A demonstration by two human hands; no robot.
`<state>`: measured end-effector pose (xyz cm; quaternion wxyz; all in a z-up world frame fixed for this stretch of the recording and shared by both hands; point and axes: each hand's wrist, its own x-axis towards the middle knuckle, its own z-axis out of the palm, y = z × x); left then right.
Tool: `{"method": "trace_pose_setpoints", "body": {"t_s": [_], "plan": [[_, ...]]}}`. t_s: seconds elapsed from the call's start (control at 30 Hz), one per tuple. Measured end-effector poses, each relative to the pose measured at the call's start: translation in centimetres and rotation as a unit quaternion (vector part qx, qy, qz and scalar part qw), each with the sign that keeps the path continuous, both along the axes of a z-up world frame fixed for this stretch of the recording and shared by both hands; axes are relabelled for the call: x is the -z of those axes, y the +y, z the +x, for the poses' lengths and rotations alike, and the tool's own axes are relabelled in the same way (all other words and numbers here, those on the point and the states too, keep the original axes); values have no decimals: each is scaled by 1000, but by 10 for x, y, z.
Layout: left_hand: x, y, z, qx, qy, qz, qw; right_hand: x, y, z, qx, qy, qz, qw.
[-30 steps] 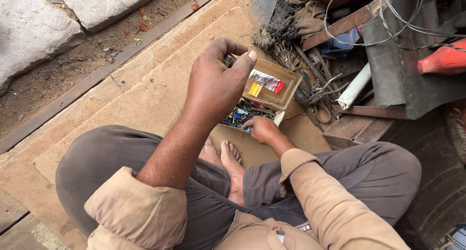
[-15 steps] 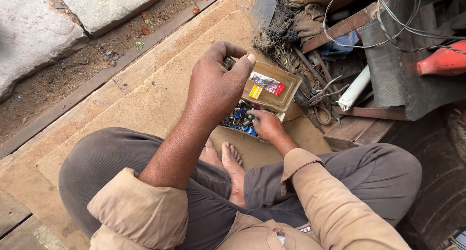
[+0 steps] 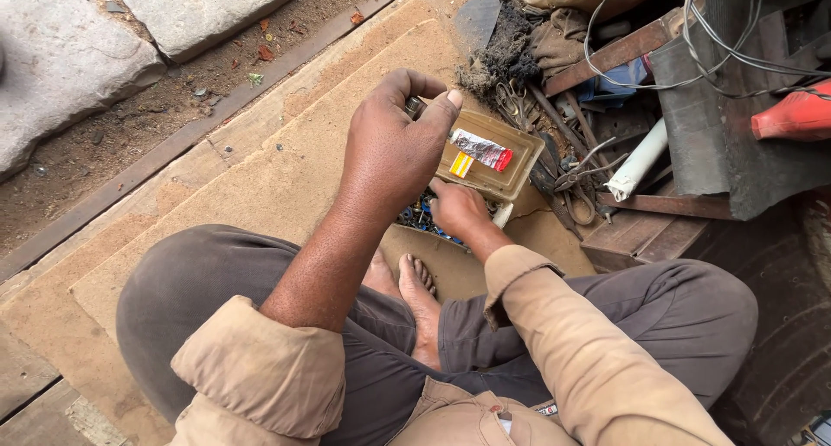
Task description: Assembling and inspecting small mechanical components, specifically spark plug caps or electrical connectors.
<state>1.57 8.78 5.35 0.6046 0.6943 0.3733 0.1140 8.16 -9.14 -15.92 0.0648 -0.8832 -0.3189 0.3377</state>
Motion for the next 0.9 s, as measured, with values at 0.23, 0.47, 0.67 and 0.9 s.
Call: {"method": "trace_pose_setpoints", "body": {"t_s": [0.23, 0.47, 0.67, 0.9], "plan": [[0, 2, -2, -14, -6, -10, 1000, 21, -5, 0, -16, 6, 26, 1000], [7, -2, -2, -3, -29, 17, 999, 48, -49, 3, -19, 14, -55, 998], [30, -9, 4, -26, 15, -23, 999, 119, -75, 0, -97, -57, -32, 993], [7, -11, -1, -16, 15, -44, 999, 55, -32, -3, -61, 8, -124, 990]]}}
